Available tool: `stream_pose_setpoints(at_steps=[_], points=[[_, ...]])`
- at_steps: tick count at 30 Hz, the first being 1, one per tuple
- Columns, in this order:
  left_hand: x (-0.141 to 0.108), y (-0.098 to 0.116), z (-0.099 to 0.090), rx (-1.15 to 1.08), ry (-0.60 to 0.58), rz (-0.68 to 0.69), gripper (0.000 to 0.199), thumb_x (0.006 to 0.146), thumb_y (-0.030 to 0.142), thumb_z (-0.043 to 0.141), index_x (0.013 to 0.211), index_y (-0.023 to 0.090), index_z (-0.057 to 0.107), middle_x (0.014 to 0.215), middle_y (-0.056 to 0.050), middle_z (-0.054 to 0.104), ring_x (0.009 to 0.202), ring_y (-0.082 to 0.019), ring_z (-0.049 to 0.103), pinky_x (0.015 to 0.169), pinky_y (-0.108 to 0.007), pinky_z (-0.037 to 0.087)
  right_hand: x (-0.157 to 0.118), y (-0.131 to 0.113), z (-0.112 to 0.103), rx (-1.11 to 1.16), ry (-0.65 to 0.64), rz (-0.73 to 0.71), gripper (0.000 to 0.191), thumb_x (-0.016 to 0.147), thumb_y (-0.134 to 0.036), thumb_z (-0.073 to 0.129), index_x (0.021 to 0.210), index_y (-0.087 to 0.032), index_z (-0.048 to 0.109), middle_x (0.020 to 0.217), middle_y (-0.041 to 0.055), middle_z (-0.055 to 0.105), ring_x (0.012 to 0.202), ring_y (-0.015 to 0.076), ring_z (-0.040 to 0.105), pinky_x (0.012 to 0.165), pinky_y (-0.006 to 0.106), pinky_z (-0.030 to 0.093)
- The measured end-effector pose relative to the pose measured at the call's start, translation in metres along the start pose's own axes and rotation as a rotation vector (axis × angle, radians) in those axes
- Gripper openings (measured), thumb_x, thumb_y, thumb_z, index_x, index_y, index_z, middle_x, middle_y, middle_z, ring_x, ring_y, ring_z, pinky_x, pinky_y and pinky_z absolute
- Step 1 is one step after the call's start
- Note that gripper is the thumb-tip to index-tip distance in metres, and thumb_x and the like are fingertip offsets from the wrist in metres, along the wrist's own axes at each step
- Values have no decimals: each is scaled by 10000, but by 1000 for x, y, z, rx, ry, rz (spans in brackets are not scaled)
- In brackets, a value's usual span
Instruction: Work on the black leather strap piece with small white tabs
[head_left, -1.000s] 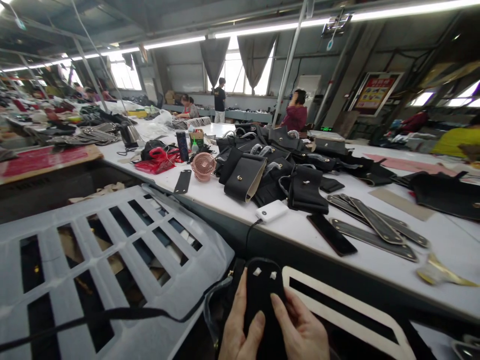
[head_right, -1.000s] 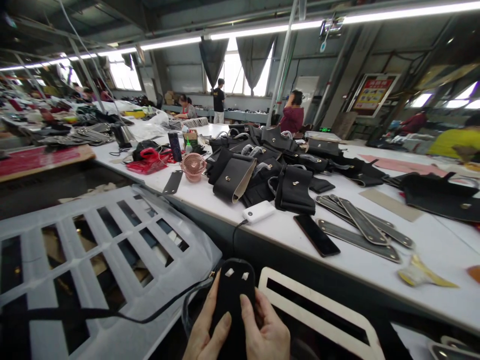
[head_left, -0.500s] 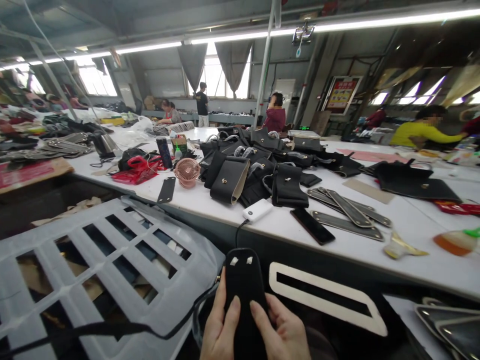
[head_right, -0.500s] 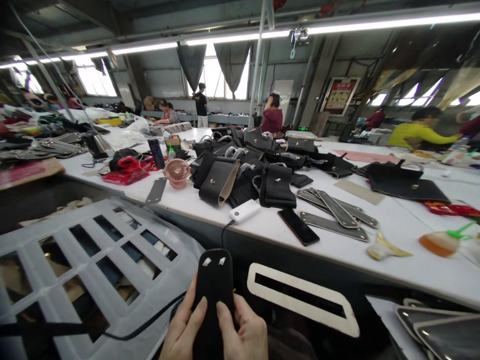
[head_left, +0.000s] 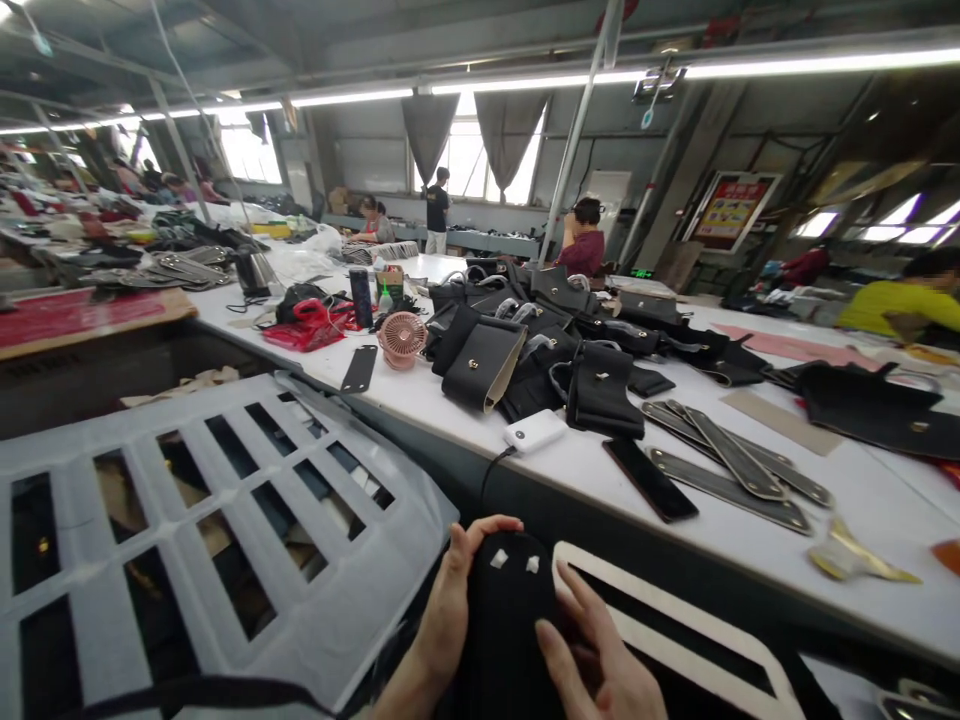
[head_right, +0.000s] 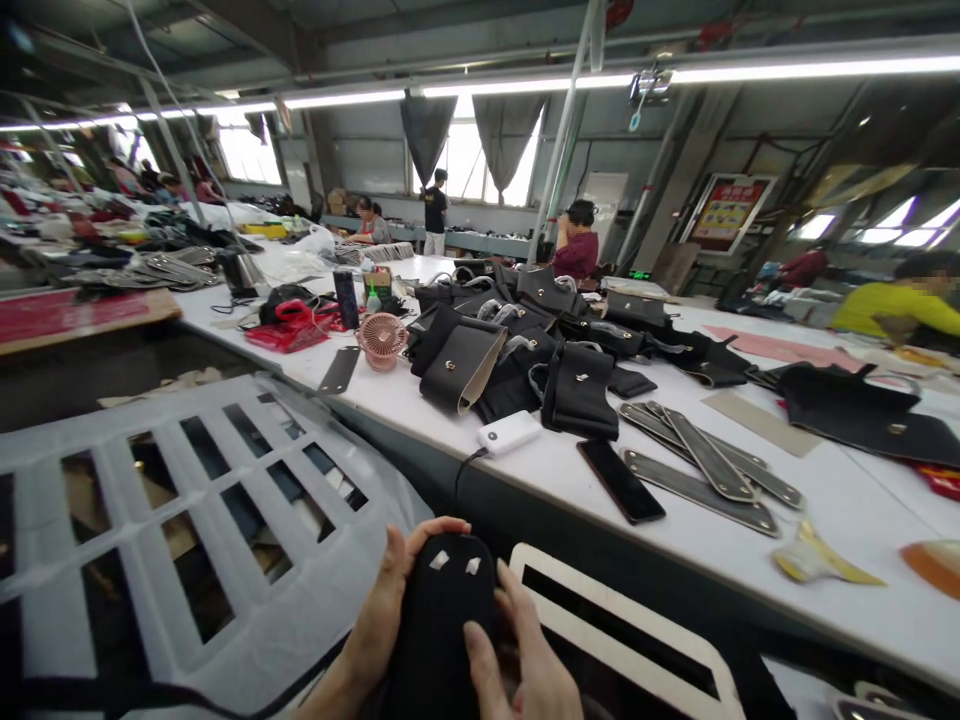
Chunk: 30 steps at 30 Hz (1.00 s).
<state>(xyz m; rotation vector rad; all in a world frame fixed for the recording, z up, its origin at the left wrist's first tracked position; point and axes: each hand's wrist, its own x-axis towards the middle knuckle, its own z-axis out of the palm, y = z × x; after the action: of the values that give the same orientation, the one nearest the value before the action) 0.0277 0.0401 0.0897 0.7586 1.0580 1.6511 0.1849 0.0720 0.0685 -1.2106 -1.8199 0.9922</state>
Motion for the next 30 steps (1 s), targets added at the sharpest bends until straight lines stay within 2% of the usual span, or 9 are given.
stream_pose_setpoints(at_steps=[3,5,8,14,17,20,23,27,30], points=[[-1,-3,2,12,-7,24,691,871,719,279,1113,190,651,1088,-100,674,1014,-266,616,913,-404,488,27,-11,-11,-332,-33,-371,486,878,-409,503,1340,-256,484,1366,58,533,1230,252,519,986,379,495],[1,-6,3,17,17,72,679,862,724,306,1117,192,642,1126,-102,657,1080,-274,583,959,-409,456,39,-19,-12,-463,-59,-529,430,895,-349,482,1314,-255,510,1364,60,530,1240,247,508,991,395,495],[3,-11,3,6,33,112,662,871,714,303,1084,186,641,1112,-106,653,1089,-276,568,973,-416,437,47,-25,-9,-488,-30,-640,350,883,-298,516,1226,-250,568,1247,75,596,1154,220,560,932,339,535],[5,-11,6,-51,-56,87,687,872,723,246,1030,181,638,1011,-87,656,975,-258,589,930,-406,429,48,-26,-3,-280,50,-632,95,863,-219,557,918,-255,625,941,54,619,928,196,576,778,306,533],[5,-10,8,-62,-56,60,667,874,718,260,1031,188,633,993,-73,649,954,-251,577,911,-395,423,49,-25,-4,-177,33,-680,122,857,-151,556,897,-248,617,870,37,597,829,165,584,686,260,526],[3,-10,8,-84,-82,43,656,874,716,260,1045,197,625,1000,-72,650,960,-259,571,922,-408,413,49,-27,-7,-131,4,-794,192,841,-72,544,941,-224,608,857,36,581,778,138,585,639,224,516],[0,-11,7,-65,-85,30,659,873,718,258,1050,200,625,1015,-77,649,968,-272,571,926,-418,411,44,-30,-6,-120,-1,-883,242,825,-16,530,968,-199,599,848,51,569,793,150,565,644,248,508],[-3,-12,7,-2,-90,95,651,872,716,269,1042,209,639,1070,-74,646,1010,-276,558,942,-394,398,33,-34,2,-27,115,-841,262,828,24,495,934,-193,599,866,71,552,859,188,532,705,330,488],[-4,-11,7,47,-106,151,639,888,696,249,1041,220,646,1096,-67,644,1069,-274,537,970,-374,371,29,-36,6,-4,168,-851,272,811,43,500,905,-195,592,850,69,554,842,191,530,697,340,483]])
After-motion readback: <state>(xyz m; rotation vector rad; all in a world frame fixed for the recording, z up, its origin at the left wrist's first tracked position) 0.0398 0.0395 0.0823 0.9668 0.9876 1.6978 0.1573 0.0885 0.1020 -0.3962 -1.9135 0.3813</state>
